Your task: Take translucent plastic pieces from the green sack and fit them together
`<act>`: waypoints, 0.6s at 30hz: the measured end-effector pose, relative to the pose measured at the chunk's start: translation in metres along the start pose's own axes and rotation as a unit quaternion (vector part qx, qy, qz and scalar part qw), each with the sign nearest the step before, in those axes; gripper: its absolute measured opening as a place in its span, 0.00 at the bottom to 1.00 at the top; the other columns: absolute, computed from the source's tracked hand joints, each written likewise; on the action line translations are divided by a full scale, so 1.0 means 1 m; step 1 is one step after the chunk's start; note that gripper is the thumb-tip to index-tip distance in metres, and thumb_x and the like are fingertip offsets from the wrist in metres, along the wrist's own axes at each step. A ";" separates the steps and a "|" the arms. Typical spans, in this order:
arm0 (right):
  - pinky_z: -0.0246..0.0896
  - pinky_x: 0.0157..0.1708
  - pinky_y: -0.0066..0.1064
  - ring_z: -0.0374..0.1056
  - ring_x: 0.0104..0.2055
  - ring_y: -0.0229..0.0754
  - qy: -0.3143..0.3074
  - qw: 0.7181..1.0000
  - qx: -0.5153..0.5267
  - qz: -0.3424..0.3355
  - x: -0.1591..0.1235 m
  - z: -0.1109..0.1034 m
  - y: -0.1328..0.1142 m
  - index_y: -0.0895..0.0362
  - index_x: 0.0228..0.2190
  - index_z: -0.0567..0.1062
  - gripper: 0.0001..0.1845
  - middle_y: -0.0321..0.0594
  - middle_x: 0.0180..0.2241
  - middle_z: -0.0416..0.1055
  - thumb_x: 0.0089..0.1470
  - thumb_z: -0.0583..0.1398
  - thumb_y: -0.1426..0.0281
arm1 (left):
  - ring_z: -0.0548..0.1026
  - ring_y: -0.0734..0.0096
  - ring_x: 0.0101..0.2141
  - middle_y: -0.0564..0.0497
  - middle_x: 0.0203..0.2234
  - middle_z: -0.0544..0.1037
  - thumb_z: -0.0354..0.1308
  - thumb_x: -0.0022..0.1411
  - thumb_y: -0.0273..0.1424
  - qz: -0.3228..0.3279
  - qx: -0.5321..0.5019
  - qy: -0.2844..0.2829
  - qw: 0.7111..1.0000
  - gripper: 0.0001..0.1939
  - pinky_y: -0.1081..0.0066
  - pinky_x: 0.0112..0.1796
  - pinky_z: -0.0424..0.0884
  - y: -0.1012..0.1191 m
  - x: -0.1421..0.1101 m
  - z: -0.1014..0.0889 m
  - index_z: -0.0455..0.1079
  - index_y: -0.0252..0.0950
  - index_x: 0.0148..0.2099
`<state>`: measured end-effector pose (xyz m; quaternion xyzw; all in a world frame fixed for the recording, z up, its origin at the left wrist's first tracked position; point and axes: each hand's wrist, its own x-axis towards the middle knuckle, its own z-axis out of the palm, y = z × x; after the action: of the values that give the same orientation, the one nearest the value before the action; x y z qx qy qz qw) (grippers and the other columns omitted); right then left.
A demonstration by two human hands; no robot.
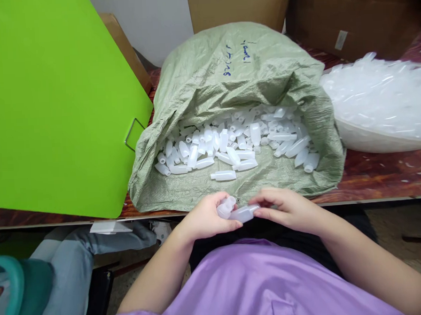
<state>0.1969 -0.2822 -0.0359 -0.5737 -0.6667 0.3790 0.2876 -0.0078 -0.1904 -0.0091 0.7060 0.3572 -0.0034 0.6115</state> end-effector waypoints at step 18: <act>0.57 0.33 0.35 0.64 0.33 0.43 0.107 0.919 -0.253 -0.283 -0.005 0.012 0.002 0.58 0.36 0.71 0.16 0.46 0.33 0.71 0.55 0.53 0.59 | 0.63 0.78 0.25 0.56 0.24 0.67 0.68 0.40 0.36 0.010 -0.051 -0.083 0.995 0.21 0.77 0.26 0.60 -0.003 -0.004 0.001 0.64 0.32 0.34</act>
<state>0.1889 -0.2894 -0.0444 -0.4519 -0.8402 0.0368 0.2976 -0.0122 -0.1930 -0.0100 0.6745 0.2982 -0.0378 0.6744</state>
